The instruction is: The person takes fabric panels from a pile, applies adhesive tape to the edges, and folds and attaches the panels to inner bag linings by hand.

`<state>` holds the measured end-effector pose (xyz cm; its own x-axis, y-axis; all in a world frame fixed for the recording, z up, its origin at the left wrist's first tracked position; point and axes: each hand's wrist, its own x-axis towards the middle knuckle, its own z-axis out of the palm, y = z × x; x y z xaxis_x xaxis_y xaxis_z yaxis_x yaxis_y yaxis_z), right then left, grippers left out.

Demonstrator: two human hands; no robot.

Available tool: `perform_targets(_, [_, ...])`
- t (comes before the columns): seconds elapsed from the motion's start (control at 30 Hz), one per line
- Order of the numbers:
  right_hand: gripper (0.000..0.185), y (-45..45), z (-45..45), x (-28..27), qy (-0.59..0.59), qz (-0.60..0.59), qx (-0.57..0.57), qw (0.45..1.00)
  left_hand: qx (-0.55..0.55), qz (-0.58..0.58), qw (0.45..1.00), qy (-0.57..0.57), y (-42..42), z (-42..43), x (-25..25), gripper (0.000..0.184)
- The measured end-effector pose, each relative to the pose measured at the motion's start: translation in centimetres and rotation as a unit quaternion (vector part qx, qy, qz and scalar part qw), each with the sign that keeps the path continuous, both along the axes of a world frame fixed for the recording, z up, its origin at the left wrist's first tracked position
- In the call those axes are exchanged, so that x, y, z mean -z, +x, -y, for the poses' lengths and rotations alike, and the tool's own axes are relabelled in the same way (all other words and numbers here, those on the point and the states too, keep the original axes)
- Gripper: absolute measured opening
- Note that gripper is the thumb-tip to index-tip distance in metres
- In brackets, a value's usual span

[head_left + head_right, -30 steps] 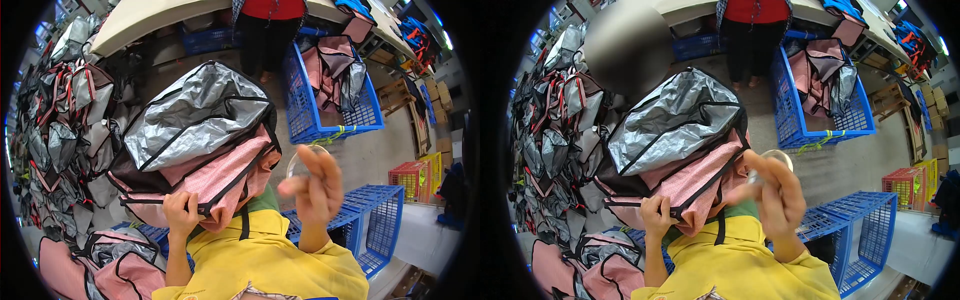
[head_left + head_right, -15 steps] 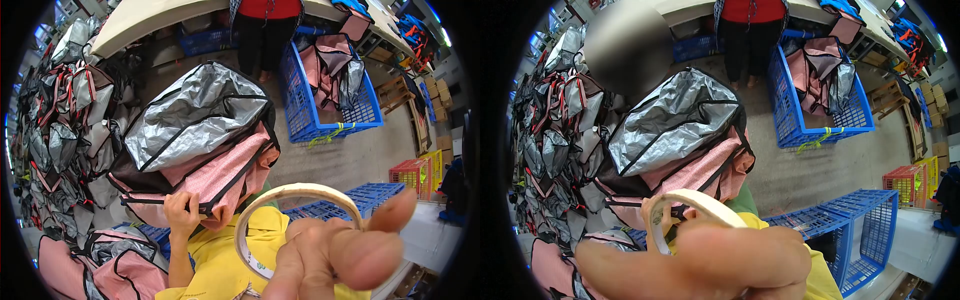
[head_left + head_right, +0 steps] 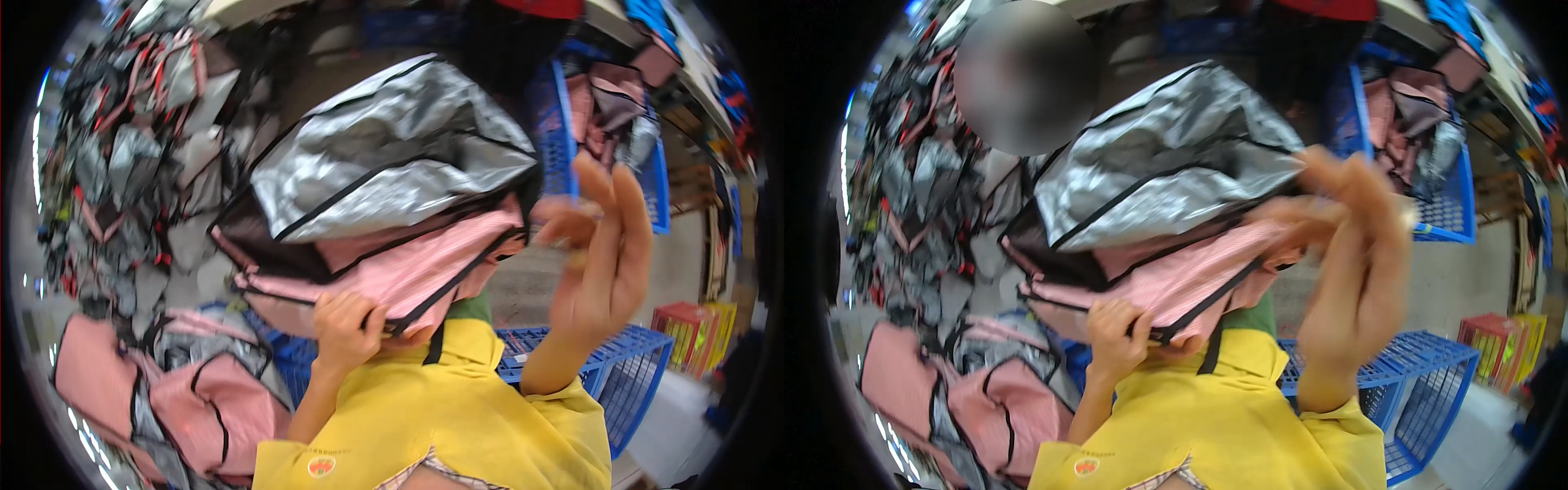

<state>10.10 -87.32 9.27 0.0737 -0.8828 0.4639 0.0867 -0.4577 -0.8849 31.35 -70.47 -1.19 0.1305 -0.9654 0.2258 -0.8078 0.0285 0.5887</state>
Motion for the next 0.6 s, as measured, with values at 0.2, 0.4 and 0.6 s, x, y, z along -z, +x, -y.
perform_targets(0.2, [0.071, -2.6, 7.9, 10.9, 0.161, -0.464, 0.162, 0.856, -0.026, 0.035, 0.999, 0.007, -1.2, -1.3, 0.9, 0.016])
perform_targets(0.4, [0.049, -1.4, 7.4, 13.8, 0.213, -0.298, 0.081, 0.927, -0.105, 0.047, 0.988, 0.106, -1.3, -1.6, 0.3, 0.015])
perform_targets(0.6, [0.044, -2.4, 6.9, 11.9, 0.276, -0.291, 0.043, 0.915, -0.172, 0.106, 0.937, 0.286, 1.5, 2.1, 1.1, 0.025])
